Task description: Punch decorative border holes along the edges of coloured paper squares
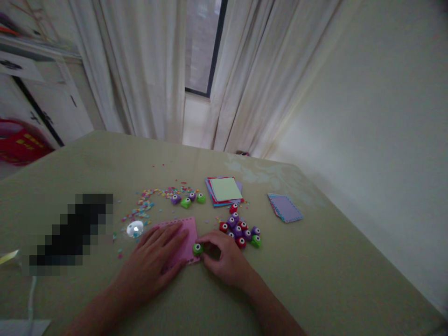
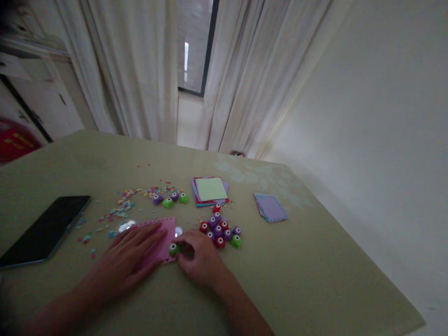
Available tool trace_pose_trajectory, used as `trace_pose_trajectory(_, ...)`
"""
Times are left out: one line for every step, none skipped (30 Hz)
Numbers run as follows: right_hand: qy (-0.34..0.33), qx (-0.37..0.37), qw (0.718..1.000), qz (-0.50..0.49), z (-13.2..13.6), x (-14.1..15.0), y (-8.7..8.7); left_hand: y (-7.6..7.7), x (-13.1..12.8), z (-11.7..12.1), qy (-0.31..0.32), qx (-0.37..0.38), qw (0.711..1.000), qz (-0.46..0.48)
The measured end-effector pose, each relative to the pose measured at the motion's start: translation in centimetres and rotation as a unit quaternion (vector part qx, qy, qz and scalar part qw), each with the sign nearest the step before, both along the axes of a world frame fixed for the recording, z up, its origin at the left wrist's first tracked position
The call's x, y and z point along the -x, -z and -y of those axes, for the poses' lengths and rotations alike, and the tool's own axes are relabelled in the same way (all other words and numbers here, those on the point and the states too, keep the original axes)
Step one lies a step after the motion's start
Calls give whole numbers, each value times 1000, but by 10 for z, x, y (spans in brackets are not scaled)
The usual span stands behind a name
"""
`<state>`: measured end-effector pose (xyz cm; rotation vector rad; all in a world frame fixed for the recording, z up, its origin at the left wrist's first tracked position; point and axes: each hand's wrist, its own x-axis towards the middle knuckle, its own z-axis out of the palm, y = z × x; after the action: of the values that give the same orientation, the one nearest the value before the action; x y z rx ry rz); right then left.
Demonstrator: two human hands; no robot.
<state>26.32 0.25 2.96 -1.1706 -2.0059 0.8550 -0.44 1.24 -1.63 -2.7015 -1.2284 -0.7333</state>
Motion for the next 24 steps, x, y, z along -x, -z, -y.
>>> trace_pose_trajectory(-3, 0, 1000, 0, 0, 0, 0, 1, 0, 0, 1, 1, 1000, -1)
trace_pose_trajectory(-4, 0, 1000, 0, 0, 0, -1, 3, 1, -1, 2, 2, 1000, -1)
trace_pose_trajectory(-5, 0, 1000, -1, 0, 0, -1, 4, 1, -1, 2, 3, 1000, -1)
trace_pose_trajectory(-5, 1, 1000, -2, 0, 0, -1, 5, 2, -1, 3, 3, 1000, -1)
trace_pose_trajectory(-5, 2, 1000, -3, 0, 0, -2, 5, 2, -2, 4, 1, 1000, 0)
trace_pose_trajectory(-5, 3, 1000, -3, 0, 0, -2, 6, 2, -2, 5, -2, 1000, 0)
trace_pose_trajectory(-5, 3, 1000, -3, 0, 0, -2, 6, 3, -2, 6, -2, 1000, -1)
trace_pose_trajectory(-6, 4, 1000, -2, 0, 0, -2, 6, 3, -2, 7, -2, 1000, -3)
trace_pose_trajectory(-6, 5, 1000, -1, 1, 0, -2, 6, 3, -3, 8, 0, 1000, -5)
trace_pose_trajectory(-7, 7, 1000, -1, 1, 0, -2, 5, 3, -2, 8, 2, 1000, -6)
trace_pose_trajectory(-8, 10, 1000, -1, 1, 0, -2, 5, 2, -2, 7, 4, 1000, -5)
trace_pose_trajectory(-9, 13, 1000, -1, 1, 0, -2, 5, 2, -2, 7, 6, 1000, -4)
trace_pose_trajectory(-9, 15, 1000, -2, 0, -1, -3, 4, 2, -2, 7, 8, 1000, -2)
trace_pose_trajectory(-10, 16, 1000, -2, 0, -1, -3, 4, 2, -2, 6, 10, 1000, -1)
trace_pose_trajectory(-10, 17, 1000, -1, 0, -1, -3, 4, 1, -1, 5, 12, 1000, -2)
trace_pose_trajectory(-11, 16, 1000, 0, 0, -1, -4, 3, 1, -1, 4, 15, 1000, -4)
trace_pose_trajectory(-13, 14, 1000, 2, 0, -1, -4, 3, 1, -1, 3, 17, 1000, -6)
trace_pose_trajectory(-13, 13, 1000, 2, 0, -2, -4, 3, 1, -1, 1, 20, 1000, -8)
trace_pose_trajectory(-13, 12, 1000, 2, 0, -2, -5, 3, 1, -1, 0, 21, 1000, -9)
trace_pose_trajectory(-13, 13, 1000, 1, 0, -2, -5, 2, 1, -1, 1, 23, 1000, -9)
trace_pose_trajectory(-12, 13, 1000, 0, 0, -2, -5, 2, 1, -1, 3, 24, 1000, -8)
trace_pose_trajectory(-12, 14, 1000, 0, 0, -2, -6, 2, 1, -1, 4, 25, 1000, -7)
trace_pose_trajectory(-12, 14, 1000, 0, 0, -2, -6, 2, 1, -1, 5, 26, 1000, -4)
trace_pose_trajectory(-13, 14, 1000, 0, 0, -2, -6, 2, 2, -1, 6, 28, 1000, -2)
